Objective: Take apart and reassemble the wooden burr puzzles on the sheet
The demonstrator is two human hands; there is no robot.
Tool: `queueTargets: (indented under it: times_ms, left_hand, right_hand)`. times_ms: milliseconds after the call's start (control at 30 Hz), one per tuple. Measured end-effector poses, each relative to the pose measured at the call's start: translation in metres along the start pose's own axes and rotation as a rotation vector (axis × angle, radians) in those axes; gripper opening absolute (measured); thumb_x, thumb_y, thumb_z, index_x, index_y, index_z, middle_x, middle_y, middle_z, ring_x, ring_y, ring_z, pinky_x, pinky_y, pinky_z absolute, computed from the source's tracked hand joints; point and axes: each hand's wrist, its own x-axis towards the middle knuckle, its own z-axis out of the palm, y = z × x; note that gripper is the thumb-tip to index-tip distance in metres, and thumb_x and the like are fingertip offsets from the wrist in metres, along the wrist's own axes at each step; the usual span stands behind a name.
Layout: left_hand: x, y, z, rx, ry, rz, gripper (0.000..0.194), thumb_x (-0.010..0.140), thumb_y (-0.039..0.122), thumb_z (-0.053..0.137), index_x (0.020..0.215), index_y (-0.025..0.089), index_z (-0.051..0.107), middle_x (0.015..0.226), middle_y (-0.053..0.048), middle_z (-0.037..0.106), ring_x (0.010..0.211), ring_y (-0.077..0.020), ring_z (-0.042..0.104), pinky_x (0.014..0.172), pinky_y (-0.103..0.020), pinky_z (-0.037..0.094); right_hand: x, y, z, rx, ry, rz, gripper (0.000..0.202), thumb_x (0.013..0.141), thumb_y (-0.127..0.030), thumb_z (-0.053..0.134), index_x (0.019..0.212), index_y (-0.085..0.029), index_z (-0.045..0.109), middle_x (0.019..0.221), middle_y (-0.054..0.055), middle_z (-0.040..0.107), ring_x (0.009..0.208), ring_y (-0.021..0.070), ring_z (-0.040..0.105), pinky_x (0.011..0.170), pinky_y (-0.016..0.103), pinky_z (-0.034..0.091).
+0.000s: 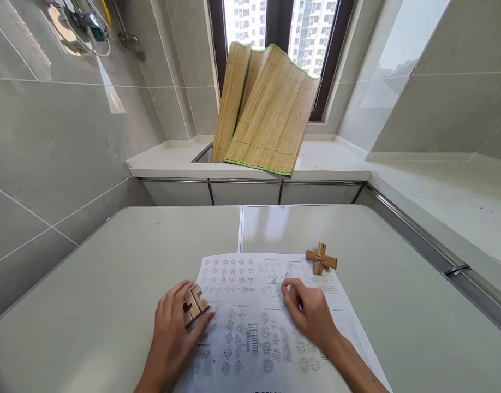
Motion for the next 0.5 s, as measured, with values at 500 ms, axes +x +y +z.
queueTargets:
  times_ms: [500]
  left_hand:
    - [0.009,-0.002,0.006,-0.091,-0.115,-0.029,0.064,0.091,0.057,0.069,0.145,0.03,0.049,0.131,-0.009,0.067,0.115,-0.032,0.069,0.093,-0.047,0.061]
  right_hand:
    - [0.001,-0.009,0.01,0.085,-0.146,0.0,0.012,0.107,-0.024,0.046,0.101,-0.023,0.056,0.057,-0.01,0.038,0.046,0.0109,0.036,0.05,0.025,0.029]
